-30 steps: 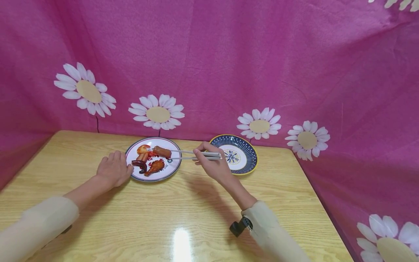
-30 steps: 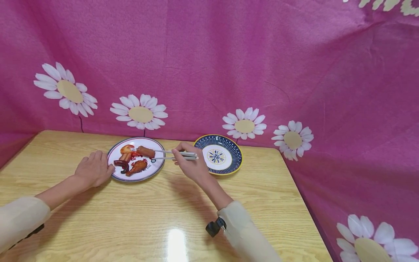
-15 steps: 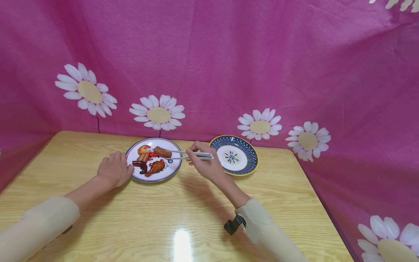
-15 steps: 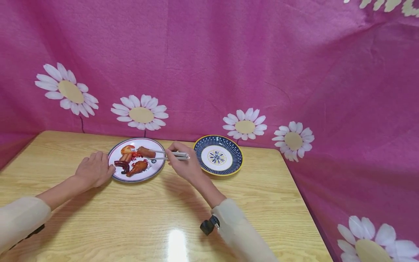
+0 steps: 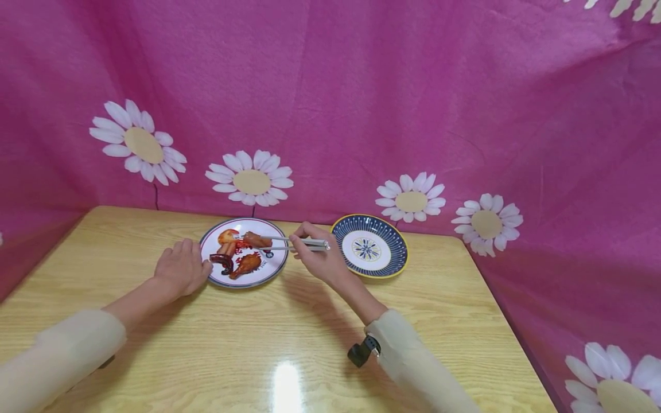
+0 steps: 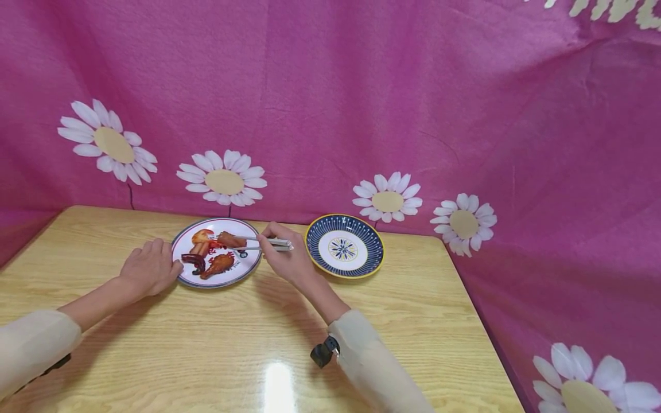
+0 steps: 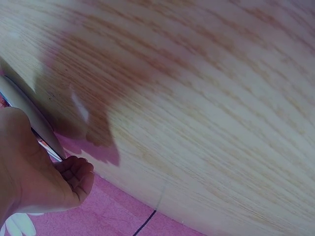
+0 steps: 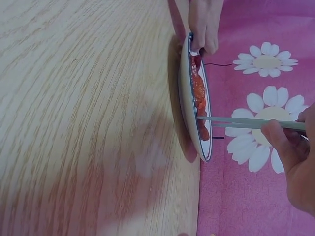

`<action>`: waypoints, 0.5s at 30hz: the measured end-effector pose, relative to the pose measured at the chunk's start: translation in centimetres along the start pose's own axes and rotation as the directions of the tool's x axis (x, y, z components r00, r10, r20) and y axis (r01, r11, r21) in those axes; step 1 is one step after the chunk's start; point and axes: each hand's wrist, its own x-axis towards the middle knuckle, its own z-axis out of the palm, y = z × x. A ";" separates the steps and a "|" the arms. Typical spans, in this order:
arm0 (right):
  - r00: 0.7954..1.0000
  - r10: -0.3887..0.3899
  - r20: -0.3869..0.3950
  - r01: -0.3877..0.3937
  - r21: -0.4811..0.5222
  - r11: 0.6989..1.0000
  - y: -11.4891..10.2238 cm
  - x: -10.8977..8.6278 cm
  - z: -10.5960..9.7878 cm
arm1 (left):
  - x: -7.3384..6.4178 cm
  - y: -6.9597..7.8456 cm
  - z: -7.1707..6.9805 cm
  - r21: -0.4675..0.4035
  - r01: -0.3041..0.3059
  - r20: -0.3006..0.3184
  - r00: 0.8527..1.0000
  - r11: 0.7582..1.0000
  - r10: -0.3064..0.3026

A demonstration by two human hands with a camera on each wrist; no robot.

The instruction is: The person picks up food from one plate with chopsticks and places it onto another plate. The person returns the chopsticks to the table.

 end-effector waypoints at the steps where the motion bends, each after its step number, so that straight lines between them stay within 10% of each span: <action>1: 1.000 -0.005 0.000 0.005 -0.003 1.000 0.0 0.0 0.1 | 0.0 0.0 0.0 -0.001 0.001 -0.003 1.000 1.000 -0.001; 15: 1.000 0.021 0.015 -0.020 -0.075 0.997 0.3 0.6 0.7 | 0.1 -0.1 0.2 0.000 -0.004 -0.017 1.000 1.000 0.004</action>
